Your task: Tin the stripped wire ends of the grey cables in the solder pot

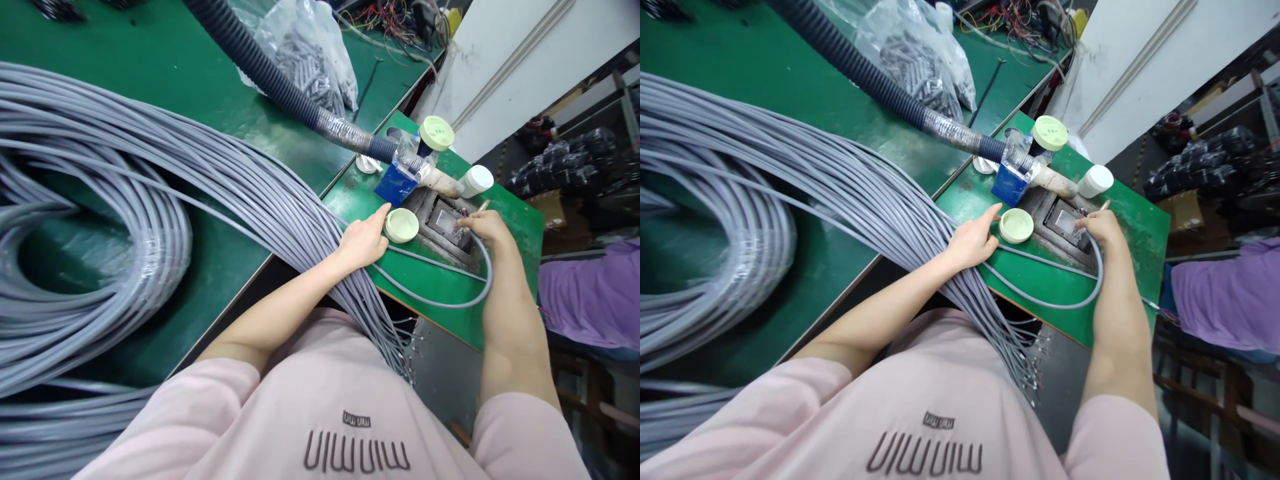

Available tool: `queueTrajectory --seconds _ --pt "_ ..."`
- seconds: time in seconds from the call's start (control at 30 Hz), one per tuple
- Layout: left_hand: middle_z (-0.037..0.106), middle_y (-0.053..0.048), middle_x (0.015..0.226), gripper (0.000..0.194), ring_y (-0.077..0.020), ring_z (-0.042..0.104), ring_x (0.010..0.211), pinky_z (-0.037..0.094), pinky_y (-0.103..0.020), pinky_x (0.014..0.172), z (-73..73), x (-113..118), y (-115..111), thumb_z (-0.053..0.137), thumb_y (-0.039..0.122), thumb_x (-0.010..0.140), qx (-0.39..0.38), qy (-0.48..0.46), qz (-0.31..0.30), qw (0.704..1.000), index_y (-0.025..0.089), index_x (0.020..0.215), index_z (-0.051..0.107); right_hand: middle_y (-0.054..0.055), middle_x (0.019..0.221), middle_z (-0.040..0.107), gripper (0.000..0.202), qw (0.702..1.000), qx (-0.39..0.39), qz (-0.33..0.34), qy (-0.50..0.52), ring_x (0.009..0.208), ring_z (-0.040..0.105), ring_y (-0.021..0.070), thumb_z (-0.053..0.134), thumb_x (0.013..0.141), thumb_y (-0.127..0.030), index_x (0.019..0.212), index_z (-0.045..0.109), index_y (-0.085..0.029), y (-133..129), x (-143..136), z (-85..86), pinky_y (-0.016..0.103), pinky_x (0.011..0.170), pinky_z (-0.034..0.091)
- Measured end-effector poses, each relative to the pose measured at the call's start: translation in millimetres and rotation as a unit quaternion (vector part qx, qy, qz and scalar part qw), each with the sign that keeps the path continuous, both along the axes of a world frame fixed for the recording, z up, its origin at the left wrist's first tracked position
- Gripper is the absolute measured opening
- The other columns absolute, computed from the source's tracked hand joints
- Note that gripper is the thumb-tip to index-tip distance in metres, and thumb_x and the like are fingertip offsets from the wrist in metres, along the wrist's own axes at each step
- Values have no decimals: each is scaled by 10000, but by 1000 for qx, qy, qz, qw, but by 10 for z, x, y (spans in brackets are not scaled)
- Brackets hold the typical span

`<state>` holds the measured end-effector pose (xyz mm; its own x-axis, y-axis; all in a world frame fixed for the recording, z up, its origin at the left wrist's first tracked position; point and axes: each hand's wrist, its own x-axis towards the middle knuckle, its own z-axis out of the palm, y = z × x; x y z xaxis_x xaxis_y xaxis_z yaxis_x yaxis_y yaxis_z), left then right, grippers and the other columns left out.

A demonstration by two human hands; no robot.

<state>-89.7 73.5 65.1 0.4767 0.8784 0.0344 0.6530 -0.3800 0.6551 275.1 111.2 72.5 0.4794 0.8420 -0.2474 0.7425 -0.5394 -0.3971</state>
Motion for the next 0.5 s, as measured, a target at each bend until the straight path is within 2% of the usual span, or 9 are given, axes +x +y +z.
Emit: queueTrajectory --seconds 0.23,0.5 --pt "624 -47 1278 677 -223 647 1006 482 -373 920 -14 -16 -27 448 164 791 4 -29 -1 1000 196 1445 277 -5 468 530 233 999 -33 -26 4 395 405 96 783 574 -316 599 650 -127 50 -90 38 252 396 282" --pt "649 -48 1194 583 -216 659 908 491 -377 875 25 -8 -27 442 158 798 -8 -36 14 999 198 1371 338 22 489 558 240 999 -40 -20 16 416 420 106 793 568 -302 611 655 -110 75 -190 86 268 416 289"
